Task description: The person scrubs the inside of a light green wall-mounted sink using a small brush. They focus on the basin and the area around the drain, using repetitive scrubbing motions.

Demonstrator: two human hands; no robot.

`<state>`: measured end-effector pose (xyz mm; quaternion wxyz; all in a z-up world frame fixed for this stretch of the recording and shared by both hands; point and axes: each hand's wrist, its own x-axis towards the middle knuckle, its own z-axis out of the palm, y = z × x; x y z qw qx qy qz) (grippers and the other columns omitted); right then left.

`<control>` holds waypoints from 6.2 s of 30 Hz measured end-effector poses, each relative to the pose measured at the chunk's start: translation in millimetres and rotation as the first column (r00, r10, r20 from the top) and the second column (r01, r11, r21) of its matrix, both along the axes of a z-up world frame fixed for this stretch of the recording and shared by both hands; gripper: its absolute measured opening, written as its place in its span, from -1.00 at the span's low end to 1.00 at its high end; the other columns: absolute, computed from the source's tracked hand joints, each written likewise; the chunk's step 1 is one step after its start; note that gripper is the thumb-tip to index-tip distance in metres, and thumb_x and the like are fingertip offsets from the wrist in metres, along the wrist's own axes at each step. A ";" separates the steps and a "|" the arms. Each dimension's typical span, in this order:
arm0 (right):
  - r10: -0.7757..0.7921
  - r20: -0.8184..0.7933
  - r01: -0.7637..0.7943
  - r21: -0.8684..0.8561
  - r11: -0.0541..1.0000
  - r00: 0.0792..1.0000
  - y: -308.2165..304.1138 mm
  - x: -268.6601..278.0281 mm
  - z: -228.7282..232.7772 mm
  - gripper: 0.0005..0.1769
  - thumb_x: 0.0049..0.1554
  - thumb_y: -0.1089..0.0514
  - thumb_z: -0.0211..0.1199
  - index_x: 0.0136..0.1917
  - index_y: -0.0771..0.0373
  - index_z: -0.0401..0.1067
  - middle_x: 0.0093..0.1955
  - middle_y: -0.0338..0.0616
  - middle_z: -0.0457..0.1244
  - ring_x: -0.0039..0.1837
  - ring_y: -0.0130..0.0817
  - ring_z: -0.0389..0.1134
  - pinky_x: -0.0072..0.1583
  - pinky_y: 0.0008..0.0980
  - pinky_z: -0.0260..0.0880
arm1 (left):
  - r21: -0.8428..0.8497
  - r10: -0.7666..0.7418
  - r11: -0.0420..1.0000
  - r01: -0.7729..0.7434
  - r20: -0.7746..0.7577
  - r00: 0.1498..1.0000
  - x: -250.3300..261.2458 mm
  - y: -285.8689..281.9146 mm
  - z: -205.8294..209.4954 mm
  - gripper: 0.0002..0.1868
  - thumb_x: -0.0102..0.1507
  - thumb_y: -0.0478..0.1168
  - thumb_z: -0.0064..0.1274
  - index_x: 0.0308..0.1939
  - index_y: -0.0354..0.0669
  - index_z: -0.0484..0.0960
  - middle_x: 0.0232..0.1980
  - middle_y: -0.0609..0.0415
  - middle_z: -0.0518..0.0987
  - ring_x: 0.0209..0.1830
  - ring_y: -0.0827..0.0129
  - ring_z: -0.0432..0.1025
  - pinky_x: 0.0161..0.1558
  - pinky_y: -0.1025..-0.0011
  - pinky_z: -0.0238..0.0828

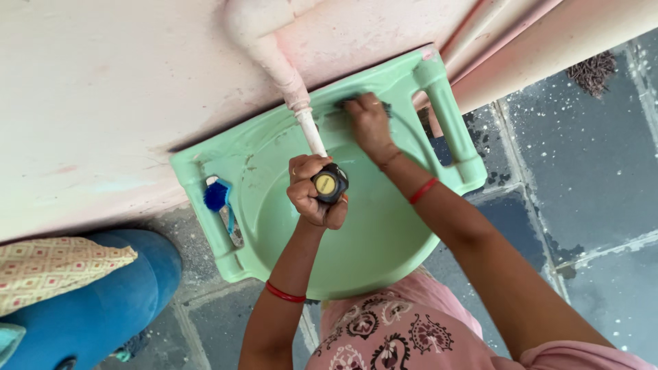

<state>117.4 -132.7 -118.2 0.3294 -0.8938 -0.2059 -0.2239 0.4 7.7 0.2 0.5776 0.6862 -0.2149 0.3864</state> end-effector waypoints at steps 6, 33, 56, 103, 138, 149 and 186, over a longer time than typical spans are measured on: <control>0.192 0.085 -0.192 -0.009 0.981 0.978 35.7 0.2 -9.4 -0.77 0.02 0.35 0.26 -0.01 0.34 0.54 -0.04 0.02 0.29 0.06 -0.04 0.32 0.07 -0.15 0.38 | 0.042 0.025 0.999 -0.026 0.027 0.999 -0.2 -0.5 -1.6 -0.50 0.02 -0.31 0.03 -0.07 -0.07 0.10 -0.03 -0.20 0.55 -0.14 0.07 0.38 0.05 0.05 0.23; -0.025 -0.012 0.026 0.028 0.999 1.000 -3.5 -4.7 -8.3 -0.77 0.02 0.28 0.32 -0.01 0.26 0.57 -0.11 0.00 0.27 0.01 -0.02 0.30 0.02 -0.09 0.35 | 0.024 0.023 0.999 -0.023 0.019 1.000 0.1 1.1 -7.7 -0.42 -0.03 -0.35 -0.03 -0.05 0.01 0.01 -0.06 -0.19 0.55 -0.17 0.07 0.44 0.10 0.06 0.17; 0.055 0.117 -0.074 0.162 0.984 0.992 30.3 0.8 -4.4 -0.58 -0.07 0.37 0.29 0.11 0.31 0.52 0.04 0.01 0.33 0.07 0.03 0.33 0.09 -0.11 0.40 | 0.046 0.034 0.998 -0.034 -0.011 0.999 -1.4 0.1 -3.6 -0.37 -0.11 -0.40 -0.08 -0.04 0.03 -0.01 -0.03 -0.19 0.53 -0.20 0.07 0.31 0.05 0.08 0.16; -0.251 -0.097 0.268 0.228 0.936 0.963 43.0 -10.4 -7.4 -0.80 0.00 0.38 0.26 -0.08 0.22 0.52 -0.27 -0.01 0.28 -0.06 0.00 0.28 0.01 -0.06 0.36 | 0.413 0.215 0.908 -0.069 -0.319 0.923 -29.0 10.5 59.5 -0.43 -0.06 -0.26 0.10 0.05 -0.20 0.39 0.03 0.05 0.52 0.22 0.08 0.28 0.32 0.09 -0.09; -0.242 -0.020 0.229 0.408 0.884 0.970 92.8 -11.4 -3.9 -0.73 0.03 0.43 0.25 0.02 0.26 0.51 -0.11 -0.01 0.29 0.01 -0.02 0.32 0.05 -0.15 0.39 | 0.308 0.128 0.950 -0.045 -0.254 0.959 -26.8 9.1 30.1 -0.55 0.30 -0.07 0.18 -0.02 -0.13 0.21 0.10 -0.09 0.52 0.20 0.10 0.13 0.32 0.08 0.01; -0.212 -0.014 0.203 0.356 0.912 0.977 98.3 -11.1 -9.6 -0.73 0.03 0.41 0.24 0.03 0.27 0.46 -0.04 -0.01 0.27 0.03 -0.02 0.31 0.07 -0.16 0.38 | 0.268 0.138 0.961 -0.075 -0.224 0.965 -22.8 5.6 17.7 -0.55 0.31 -0.03 0.15 -0.04 -0.07 0.17 0.04 -0.09 0.52 0.21 0.14 0.16 0.32 0.05 0.06; 0.176 -0.190 -0.190 -0.059 0.980 0.966 -11.1 -26.6 4.2 -0.78 0.00 0.40 0.19 -0.10 0.29 0.58 -0.14 0.03 0.36 -0.02 0.05 0.33 0.06 -0.05 0.40 | 0.285 0.160 0.945 -0.162 0.029 0.987 -3.1 6.9 12.0 -0.54 0.29 -0.02 0.10 -0.05 -0.06 0.12 -0.10 -0.08 0.54 0.02 0.09 0.22 0.13 0.04 0.01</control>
